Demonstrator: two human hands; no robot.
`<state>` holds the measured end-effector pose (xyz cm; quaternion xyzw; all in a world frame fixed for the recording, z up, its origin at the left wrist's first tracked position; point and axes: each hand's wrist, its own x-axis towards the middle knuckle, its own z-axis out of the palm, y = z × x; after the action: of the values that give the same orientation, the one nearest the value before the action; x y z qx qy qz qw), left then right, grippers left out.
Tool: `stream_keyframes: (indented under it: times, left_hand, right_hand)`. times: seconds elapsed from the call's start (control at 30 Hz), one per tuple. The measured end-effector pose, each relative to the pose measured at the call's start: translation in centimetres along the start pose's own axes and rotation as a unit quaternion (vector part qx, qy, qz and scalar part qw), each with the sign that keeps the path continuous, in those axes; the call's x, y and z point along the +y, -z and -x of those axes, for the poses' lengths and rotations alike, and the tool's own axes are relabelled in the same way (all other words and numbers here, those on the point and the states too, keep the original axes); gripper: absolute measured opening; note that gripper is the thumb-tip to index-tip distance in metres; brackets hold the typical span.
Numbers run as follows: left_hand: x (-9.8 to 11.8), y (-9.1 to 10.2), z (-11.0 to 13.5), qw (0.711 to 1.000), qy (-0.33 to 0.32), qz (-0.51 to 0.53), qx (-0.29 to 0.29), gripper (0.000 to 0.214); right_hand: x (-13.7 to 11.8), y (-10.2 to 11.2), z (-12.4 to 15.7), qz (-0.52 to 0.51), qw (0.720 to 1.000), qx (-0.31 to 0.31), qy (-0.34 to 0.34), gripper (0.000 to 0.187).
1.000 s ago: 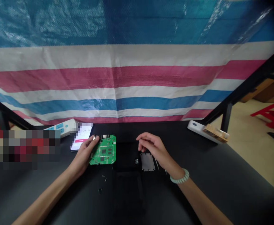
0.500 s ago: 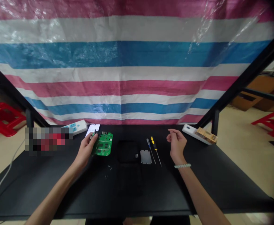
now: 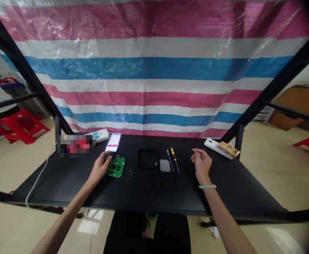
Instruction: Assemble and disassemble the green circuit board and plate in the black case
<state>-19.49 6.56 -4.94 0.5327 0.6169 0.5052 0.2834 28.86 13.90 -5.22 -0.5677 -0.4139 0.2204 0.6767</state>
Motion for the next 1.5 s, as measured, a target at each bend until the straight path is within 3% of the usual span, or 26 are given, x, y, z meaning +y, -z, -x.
stream_keyframes:
  times: [0.43, 0.73, 1.17, 1.5]
  left_hand:
    - [-0.6, 1.6, 4.8, 0.987, -0.016, -0.147, 0.058, 0.048]
    - [1.3, 0.6, 4.9, 0.974, -0.02, -0.216, 0.068, 0.04]
    - [1.5, 0.9, 4.6, 0.974, 0.044, -0.214, 0.065, 0.045]
    - [1.9, 0.3, 4.6, 0.963, 0.038, -0.259, 0.061, 0.038]
  right_hand:
    - [0.6, 0.0, 0.0, 0.009, 0.999, -0.021, -0.049, 0.03]
    - [0.9, -0.2, 0.3, 0.045, 0.997, -0.042, -0.052, 0.029]
    - [1.0, 0.0, 0.6, 0.082, 0.994, -0.028, -0.062, 0.029]
    - [1.8, -1.9, -1.9, 0.061, 0.996, -0.011, -0.056, 0.026]
